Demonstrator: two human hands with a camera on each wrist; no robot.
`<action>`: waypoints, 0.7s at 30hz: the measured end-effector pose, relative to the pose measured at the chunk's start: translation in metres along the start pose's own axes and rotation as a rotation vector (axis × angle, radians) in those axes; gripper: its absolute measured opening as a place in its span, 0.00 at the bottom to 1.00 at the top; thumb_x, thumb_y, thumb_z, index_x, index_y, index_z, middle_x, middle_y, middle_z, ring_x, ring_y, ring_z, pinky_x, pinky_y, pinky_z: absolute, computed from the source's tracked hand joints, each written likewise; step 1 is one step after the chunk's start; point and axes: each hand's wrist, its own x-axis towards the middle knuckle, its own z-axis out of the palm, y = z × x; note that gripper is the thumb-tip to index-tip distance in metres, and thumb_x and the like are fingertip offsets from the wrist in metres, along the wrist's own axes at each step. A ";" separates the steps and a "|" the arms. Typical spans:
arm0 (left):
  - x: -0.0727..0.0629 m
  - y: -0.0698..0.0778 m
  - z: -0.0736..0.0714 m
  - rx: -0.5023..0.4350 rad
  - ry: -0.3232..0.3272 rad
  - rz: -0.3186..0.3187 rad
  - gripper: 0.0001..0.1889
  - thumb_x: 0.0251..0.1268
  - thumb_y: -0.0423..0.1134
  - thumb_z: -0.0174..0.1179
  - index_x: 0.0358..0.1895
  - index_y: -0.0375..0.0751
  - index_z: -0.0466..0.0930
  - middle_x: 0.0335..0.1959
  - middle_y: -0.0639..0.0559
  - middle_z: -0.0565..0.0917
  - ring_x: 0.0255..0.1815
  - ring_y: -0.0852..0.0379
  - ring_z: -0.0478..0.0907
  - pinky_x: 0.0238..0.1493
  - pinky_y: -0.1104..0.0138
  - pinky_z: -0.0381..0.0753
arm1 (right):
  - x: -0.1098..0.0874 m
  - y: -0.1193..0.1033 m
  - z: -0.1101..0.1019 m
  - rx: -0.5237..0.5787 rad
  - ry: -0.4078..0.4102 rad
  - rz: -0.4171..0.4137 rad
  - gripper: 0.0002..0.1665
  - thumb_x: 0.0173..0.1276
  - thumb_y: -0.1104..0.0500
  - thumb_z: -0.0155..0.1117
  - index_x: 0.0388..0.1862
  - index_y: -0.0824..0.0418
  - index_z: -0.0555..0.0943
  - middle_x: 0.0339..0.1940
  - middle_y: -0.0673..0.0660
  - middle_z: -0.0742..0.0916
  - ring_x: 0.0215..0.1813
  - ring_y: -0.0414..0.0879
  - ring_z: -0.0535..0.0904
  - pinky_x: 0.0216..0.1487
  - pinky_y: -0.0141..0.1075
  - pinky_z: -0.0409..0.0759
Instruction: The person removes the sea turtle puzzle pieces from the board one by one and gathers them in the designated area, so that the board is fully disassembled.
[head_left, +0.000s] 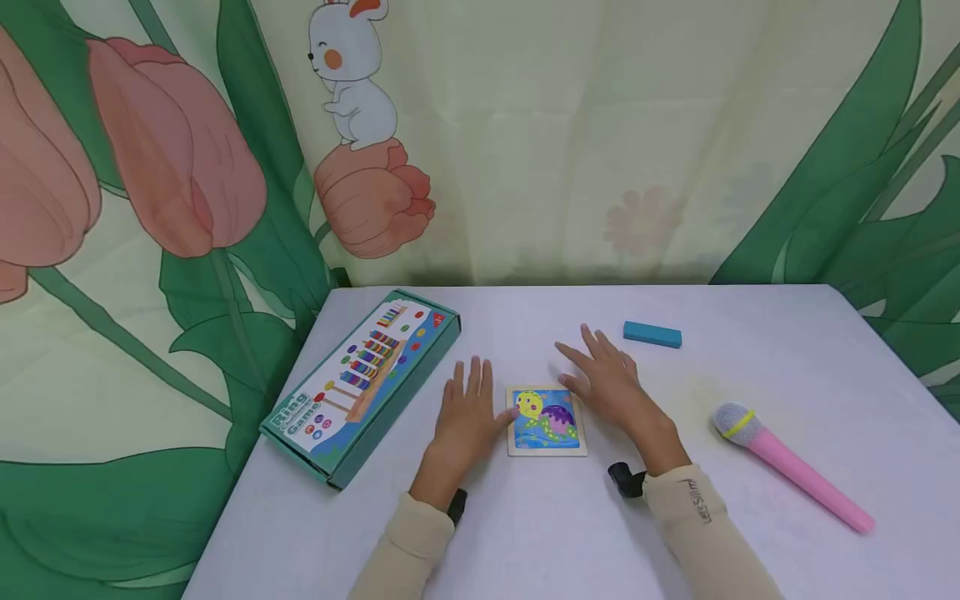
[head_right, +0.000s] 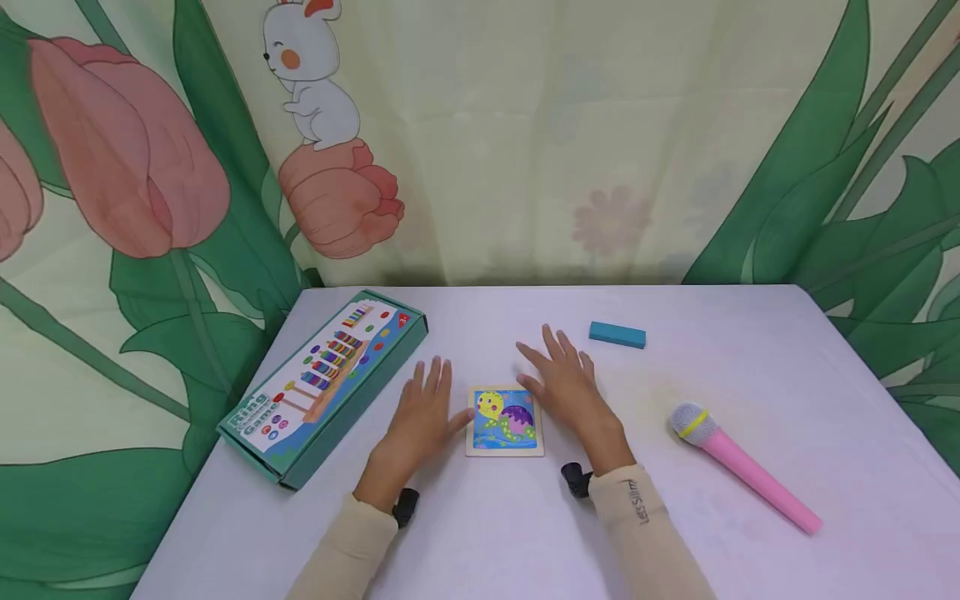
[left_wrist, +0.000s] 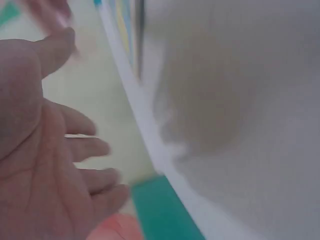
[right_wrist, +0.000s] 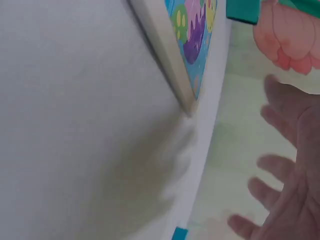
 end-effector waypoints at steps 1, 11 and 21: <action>-0.006 0.007 0.000 0.025 -0.030 0.023 0.45 0.75 0.59 0.57 0.82 0.34 0.51 0.83 0.37 0.51 0.83 0.36 0.44 0.78 0.48 0.51 | 0.002 -0.002 0.000 -0.004 -0.018 -0.035 0.32 0.76 0.52 0.64 0.77 0.52 0.72 0.82 0.67 0.59 0.82 0.68 0.49 0.74 0.70 0.46; -0.049 0.056 0.012 0.326 -0.172 0.317 0.29 0.82 0.52 0.50 0.79 0.45 0.64 0.81 0.47 0.61 0.81 0.47 0.56 0.74 0.57 0.65 | 0.021 -0.027 0.006 0.109 -0.214 -0.258 0.14 0.71 0.67 0.68 0.54 0.61 0.88 0.52 0.55 0.88 0.56 0.52 0.83 0.62 0.52 0.78; -0.054 0.061 0.024 0.406 -0.123 0.342 0.30 0.81 0.54 0.51 0.78 0.45 0.65 0.78 0.46 0.63 0.78 0.45 0.61 0.70 0.59 0.71 | 0.032 -0.039 0.017 0.106 -0.260 -0.266 0.13 0.66 0.63 0.75 0.49 0.60 0.89 0.45 0.52 0.85 0.43 0.45 0.81 0.49 0.40 0.83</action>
